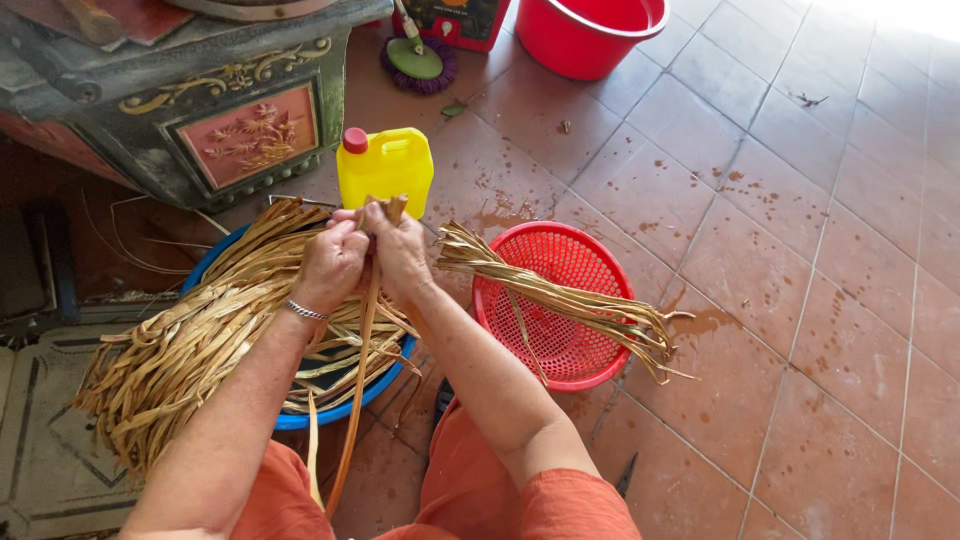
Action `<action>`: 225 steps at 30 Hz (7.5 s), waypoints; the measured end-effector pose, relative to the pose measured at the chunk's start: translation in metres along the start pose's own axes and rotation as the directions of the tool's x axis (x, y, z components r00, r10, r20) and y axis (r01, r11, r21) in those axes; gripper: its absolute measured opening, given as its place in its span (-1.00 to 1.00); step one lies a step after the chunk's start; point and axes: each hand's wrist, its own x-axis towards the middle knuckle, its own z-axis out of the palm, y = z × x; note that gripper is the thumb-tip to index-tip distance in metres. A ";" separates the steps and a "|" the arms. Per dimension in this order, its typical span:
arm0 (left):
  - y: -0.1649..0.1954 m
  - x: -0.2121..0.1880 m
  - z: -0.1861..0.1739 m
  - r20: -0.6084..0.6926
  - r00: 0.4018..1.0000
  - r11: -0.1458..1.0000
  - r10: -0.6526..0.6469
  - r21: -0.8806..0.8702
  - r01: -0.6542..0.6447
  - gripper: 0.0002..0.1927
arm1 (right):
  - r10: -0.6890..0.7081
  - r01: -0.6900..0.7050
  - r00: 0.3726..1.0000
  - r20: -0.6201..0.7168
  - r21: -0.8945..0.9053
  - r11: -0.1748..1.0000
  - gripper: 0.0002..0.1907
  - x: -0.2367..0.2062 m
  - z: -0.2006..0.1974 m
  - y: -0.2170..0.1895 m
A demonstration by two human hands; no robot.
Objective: The person sits on the floor and repeatedly pulls dried plant strips from a blue basin, strips the fibrous material from the stalks by hand, and places the processed fibers into a red basket. The person continues this repetitive manual separation process throughout the clip.
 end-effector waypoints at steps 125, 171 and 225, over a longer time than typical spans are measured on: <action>-0.020 0.000 -0.005 0.091 0.996 0.950 -0.006 -0.311 0.034 -0.74 | 0.008 0.056 0.980 0.197 -0.313 0.948 -0.72 -0.004 -0.013 -0.025; -0.083 -0.107 -0.029 0.490 0.844 0.906 0.218 0.220 -0.362 -0.82 | -0.252 0.490 0.629 -0.736 0.124 0.863 -0.83 0.025 -0.280 -0.164; -0.117 -0.014 -0.020 0.000 0.947 0.947 -0.321 0.023 0.321 -0.81 | -0.014 -0.046 0.996 -0.092 -0.625 0.780 -0.71 -0.022 -0.061 -0.089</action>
